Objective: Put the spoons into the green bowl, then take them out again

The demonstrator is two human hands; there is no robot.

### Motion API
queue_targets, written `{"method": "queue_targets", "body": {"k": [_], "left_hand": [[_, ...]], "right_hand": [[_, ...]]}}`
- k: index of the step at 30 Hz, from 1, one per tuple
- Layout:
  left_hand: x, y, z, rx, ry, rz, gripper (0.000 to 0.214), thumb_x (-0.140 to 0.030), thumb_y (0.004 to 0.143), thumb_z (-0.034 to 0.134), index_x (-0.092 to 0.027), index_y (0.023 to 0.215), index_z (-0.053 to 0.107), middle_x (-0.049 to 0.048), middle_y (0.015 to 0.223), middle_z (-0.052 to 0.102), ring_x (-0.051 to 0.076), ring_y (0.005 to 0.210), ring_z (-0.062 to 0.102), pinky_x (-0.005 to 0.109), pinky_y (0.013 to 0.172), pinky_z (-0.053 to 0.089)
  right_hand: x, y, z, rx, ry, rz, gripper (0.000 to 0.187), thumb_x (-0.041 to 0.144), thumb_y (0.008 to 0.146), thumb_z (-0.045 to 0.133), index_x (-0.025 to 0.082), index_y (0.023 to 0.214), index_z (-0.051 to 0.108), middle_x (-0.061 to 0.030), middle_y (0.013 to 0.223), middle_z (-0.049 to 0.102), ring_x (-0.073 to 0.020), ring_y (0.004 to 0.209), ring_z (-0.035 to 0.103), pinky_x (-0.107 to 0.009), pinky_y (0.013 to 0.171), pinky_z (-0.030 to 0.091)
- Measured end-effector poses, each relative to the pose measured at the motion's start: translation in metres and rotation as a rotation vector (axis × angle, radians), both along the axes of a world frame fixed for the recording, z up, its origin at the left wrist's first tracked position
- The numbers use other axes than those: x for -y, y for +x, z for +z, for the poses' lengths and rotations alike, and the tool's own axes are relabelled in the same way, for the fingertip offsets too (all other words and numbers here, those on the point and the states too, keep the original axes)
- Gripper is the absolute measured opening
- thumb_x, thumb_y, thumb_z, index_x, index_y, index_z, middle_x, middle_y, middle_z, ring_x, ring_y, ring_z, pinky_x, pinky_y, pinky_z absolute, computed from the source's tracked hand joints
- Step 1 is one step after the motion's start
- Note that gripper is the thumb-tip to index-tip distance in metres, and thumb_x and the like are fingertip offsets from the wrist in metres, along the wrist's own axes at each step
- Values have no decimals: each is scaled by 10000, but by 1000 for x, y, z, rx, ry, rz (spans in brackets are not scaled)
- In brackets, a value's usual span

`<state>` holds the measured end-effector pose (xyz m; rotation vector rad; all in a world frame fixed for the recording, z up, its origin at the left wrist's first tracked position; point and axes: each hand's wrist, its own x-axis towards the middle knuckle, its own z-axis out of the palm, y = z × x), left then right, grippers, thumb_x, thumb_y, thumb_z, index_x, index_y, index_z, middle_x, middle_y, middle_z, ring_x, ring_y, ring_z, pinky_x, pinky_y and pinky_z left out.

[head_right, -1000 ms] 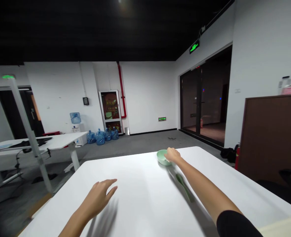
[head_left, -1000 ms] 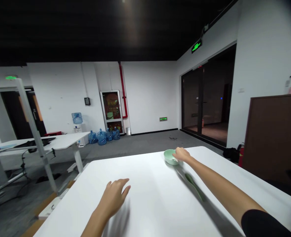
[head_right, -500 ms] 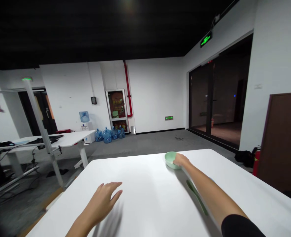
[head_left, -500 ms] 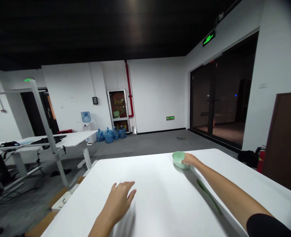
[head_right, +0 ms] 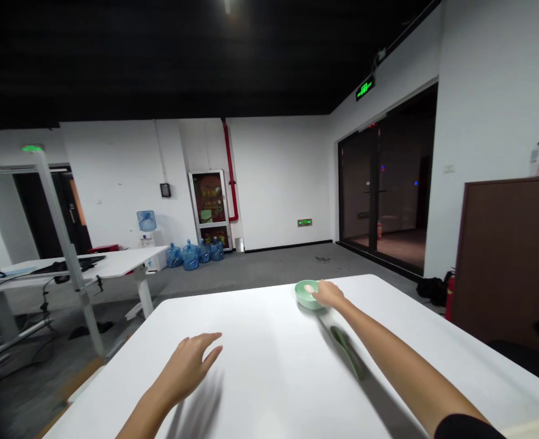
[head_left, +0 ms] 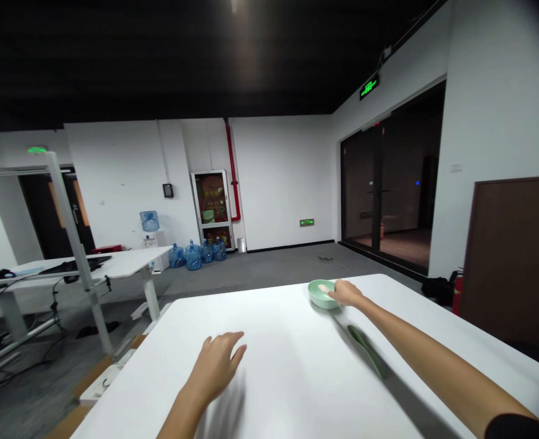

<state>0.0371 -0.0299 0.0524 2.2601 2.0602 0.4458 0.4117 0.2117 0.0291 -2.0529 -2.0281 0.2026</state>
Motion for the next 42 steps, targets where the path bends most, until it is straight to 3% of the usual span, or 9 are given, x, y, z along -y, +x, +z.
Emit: {"method": "queue_targets", "body": {"k": [6,12,20,31,42], "left_hand": [[3,2,4,-11,4,-1,493,-457,963,352,-252,1339,595,66,1387,626,262,1293,561,430,1087,401],[3,1,2,-18,10,-7,516,-469,958,343,-232,1342,592,75,1391,622,267,1303,555,425,1069,420],[5,1,2,-35,0,-5,520,-470,957,343,-221,1338,594,74,1379,631,264,1282,573,415,1064,426],[5,3,4,-33,-14,-6,525,-469,958,334,-215,1336,595,75,1381,629,263,1286,569,417,1068,424],[2,2,0,-37,-27,13,523,-481,953,347,-230,1347,583,67,1402,612,265,1323,537,434,1091,403]], "right_hand": [[53,17,18,-66,-25,75,391,369,815,566,163,496,659,-127,687,721,-206,704,658,-273,666,430],[85,25,13,-115,1,77,338,358,773,611,170,492,631,-106,683,723,-194,682,651,-259,616,410],[96,28,-21,-115,-198,130,228,244,694,591,162,482,593,-106,658,718,-172,549,641,-256,537,455],[92,29,-44,-114,-380,173,200,242,670,643,134,509,590,-109,643,696,-203,601,654,-282,567,490],[103,20,-39,-23,-453,168,228,194,683,639,133,473,577,-89,607,655,-148,527,575,-278,570,463]]}}
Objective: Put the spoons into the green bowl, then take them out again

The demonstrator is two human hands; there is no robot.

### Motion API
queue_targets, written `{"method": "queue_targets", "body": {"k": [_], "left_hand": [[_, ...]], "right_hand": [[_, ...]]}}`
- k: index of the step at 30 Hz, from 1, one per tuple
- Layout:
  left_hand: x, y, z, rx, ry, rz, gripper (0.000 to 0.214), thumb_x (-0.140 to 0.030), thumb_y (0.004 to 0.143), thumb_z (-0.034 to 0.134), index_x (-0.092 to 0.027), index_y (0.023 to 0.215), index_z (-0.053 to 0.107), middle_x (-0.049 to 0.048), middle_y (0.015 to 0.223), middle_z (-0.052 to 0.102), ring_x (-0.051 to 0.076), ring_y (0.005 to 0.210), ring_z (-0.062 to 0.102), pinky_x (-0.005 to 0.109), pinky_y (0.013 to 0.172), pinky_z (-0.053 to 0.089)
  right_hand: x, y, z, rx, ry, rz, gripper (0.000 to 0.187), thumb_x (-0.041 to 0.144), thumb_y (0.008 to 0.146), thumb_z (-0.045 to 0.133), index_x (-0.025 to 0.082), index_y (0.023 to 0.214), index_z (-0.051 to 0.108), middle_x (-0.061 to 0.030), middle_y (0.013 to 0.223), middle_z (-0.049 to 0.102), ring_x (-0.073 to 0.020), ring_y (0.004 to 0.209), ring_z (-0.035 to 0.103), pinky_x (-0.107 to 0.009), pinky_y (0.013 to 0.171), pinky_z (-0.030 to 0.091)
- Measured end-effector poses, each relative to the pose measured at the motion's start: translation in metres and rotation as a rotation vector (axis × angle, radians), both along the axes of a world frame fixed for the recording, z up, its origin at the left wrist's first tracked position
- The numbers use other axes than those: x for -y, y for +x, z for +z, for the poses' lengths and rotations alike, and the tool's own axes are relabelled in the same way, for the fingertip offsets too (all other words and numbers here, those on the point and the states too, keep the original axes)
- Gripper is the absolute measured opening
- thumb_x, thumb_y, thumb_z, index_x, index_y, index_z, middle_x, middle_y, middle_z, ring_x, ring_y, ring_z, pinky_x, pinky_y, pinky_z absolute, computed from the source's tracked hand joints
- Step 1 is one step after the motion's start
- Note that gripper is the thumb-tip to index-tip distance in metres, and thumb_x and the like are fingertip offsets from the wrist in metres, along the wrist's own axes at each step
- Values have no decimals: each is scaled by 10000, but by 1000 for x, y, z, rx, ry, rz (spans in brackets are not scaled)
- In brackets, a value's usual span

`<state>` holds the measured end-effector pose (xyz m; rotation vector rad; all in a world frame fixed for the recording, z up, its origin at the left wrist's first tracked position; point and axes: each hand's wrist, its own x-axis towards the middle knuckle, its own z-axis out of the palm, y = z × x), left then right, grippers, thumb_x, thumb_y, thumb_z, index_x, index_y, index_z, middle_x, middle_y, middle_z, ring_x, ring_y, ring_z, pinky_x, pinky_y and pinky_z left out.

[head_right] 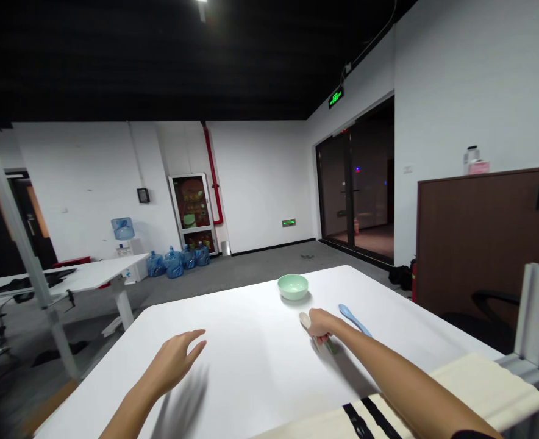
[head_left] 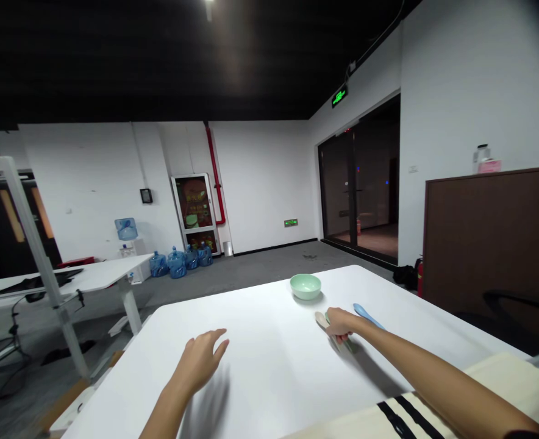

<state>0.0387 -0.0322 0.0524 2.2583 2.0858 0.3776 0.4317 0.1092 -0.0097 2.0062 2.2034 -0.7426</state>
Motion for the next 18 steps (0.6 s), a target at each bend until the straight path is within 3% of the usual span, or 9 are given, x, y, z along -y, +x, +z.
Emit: {"method": "queue_targets", "body": {"k": [10,18], "left_hand": [[0,0,0,10,-8,4,534,-483,948,343,-226,1356,574,73,1400,613,270,1318,540,456,1099,396],[-1,-1,0,12,-6,-1,530,-474,951,341,-224,1353,578,74,1404,610,267,1314,542,453,1101,394]], "right_hand": [[-2,1,-4,-2,-17,-14,238,204,677,684,149,479,563,-79,594,650,-150,521,565,-290,589,468],[5,-1,6,-7,34,-27,196,236,681,703,161,532,599,-77,545,635,-196,571,626,-318,629,505]]}}
